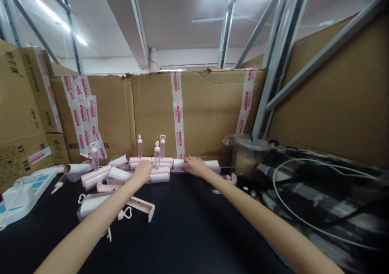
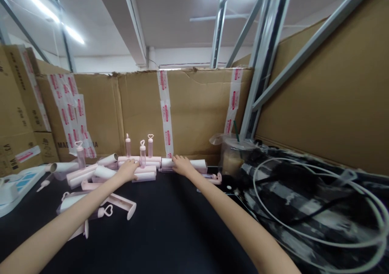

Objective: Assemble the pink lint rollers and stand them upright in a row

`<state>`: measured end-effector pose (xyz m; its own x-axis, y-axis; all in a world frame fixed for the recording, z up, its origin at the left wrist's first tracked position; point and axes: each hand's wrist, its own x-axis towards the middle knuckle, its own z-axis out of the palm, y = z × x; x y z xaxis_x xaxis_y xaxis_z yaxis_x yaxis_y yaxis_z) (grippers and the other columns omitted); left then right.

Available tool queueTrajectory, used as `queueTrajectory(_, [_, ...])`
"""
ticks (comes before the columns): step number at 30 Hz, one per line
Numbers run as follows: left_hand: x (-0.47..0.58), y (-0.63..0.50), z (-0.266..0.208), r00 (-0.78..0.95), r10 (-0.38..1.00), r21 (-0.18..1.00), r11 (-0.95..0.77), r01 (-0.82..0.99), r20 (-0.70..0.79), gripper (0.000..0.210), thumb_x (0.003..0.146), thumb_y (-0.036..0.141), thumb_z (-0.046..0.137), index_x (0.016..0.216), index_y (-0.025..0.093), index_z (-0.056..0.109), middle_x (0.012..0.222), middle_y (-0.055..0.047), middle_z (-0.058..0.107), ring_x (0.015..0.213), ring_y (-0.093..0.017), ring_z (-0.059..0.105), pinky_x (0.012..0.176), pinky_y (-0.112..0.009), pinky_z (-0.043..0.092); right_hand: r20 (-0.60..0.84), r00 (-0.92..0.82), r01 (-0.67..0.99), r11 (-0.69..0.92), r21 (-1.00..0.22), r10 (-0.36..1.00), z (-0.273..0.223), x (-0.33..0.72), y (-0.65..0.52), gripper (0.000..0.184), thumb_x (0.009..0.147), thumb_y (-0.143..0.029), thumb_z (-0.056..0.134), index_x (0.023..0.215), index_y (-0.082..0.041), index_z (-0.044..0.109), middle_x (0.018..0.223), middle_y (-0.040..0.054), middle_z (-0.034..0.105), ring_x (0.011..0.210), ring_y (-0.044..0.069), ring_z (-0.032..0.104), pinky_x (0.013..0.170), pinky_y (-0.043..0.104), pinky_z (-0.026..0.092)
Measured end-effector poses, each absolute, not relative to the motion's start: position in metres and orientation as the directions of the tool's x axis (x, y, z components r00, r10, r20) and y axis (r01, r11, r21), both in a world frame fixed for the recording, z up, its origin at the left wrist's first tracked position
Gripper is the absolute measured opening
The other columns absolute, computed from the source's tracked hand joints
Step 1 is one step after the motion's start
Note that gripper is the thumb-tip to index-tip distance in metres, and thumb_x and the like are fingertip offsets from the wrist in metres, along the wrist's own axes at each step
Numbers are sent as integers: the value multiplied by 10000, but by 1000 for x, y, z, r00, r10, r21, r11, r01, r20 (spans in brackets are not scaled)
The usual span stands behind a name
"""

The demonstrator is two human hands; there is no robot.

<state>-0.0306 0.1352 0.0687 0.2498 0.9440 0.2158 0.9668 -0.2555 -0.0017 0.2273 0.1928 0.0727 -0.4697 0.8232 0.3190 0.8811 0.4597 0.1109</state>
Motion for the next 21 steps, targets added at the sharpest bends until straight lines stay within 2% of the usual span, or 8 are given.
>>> queueTrajectory(5, [-27,149,61,240,928,-70,-229,971,283,316,856,309,512,1131,154,507,1135,-81,539,960,-199,559,802,-406,481,292,-476,873,407,267,829,63,224,208,282,879,-294,510,1125,-155,521,1133,78,545,951,197,566,797,400,483])
queueTrajectory(11, [-22,146,65,227,873,-62,-222,973,432,320,861,308,502,1145,161,498,1151,-79,529,972,-202,554,808,-414,477,214,-559,803,459,381,801,75,220,208,281,877,-290,516,1119,-149,523,1113,75,555,933,193,574,783,393,490])
queueTrajectory(13, [-21,137,74,237,844,-58,-239,969,481,431,804,313,584,1181,140,467,1213,-121,489,1053,-250,511,864,-452,437,223,-591,782,483,394,775,88,223,202,275,877,-292,514,1113,-151,527,1112,71,555,937,193,571,789,398,486])
queueTrajectory(16, [-19,110,88,271,798,-53,-289,956,538,732,648,297,728,1249,86,368,1316,-216,375,1215,-344,345,982,-496,304,266,-628,765,516,386,731,111,232,185,254,877,-297,508,1067,-133,541,1073,79,567,938,200,562,793,388,462])
queueTrajectory(18, [-18,84,94,305,772,-47,-337,940,558,720,691,351,676,1266,96,326,1337,-206,349,1254,-331,285,1015,-475,253,274,-654,749,555,363,705,120,238,165,231,866,-314,515,992,-126,559,998,91,593,898,202,568,749,329,440])
queueTrajectory(21, [-20,41,95,388,762,27,-468,883,518,626,768,512,517,1235,129,351,1283,-168,404,1202,-308,350,978,-444,299,233,-709,702,640,313,665,117,239,125,214,834,-373,540,884,-167,567,888,67,623,770,177,582,636,251,389])
